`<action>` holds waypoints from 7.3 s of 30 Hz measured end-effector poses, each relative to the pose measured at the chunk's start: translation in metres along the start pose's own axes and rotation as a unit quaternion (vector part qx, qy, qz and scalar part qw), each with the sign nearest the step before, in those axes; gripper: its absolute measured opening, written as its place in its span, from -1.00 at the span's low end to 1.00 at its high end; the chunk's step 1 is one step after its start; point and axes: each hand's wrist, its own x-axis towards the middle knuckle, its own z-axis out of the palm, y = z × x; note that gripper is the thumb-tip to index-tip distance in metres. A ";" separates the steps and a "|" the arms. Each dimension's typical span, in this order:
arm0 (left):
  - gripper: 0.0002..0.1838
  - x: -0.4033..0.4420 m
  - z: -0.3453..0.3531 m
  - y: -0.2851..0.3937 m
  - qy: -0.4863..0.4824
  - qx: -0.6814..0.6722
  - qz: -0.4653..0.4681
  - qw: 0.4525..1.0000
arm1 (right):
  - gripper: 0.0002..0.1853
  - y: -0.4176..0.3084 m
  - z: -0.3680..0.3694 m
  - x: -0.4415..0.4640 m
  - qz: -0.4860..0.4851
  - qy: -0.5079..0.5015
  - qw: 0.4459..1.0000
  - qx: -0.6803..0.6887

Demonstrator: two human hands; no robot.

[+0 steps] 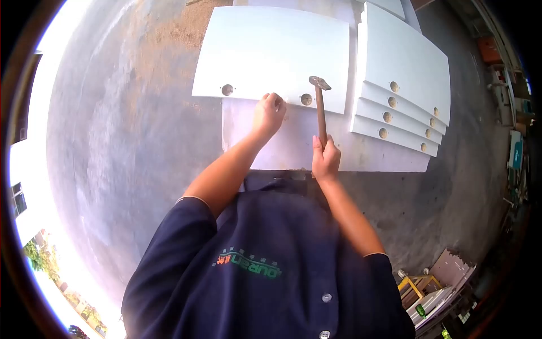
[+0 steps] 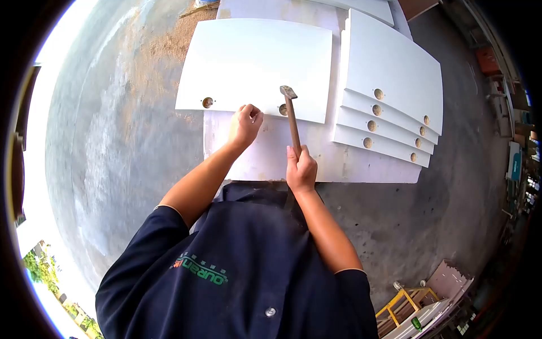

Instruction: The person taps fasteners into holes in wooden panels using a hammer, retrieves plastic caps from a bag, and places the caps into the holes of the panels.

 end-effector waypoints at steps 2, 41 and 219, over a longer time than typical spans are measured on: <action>-0.84 -0.006 0.000 0.000 0.016 -0.014 0.007 1.000 | -0.60 0.010 0.003 -0.001 0.010 -0.017 0.994 -0.111; -0.82 0.027 -0.094 -0.077 0.147 0.059 -0.035 0.987 | -0.58 -0.051 0.058 0.026 -0.084 -0.124 0.988 -0.044; -0.40 -0.048 -0.128 -0.083 0.091 0.012 -0.164 0.982 | -0.60 -0.012 0.035 0.031 -0.083 -0.083 0.993 -0.020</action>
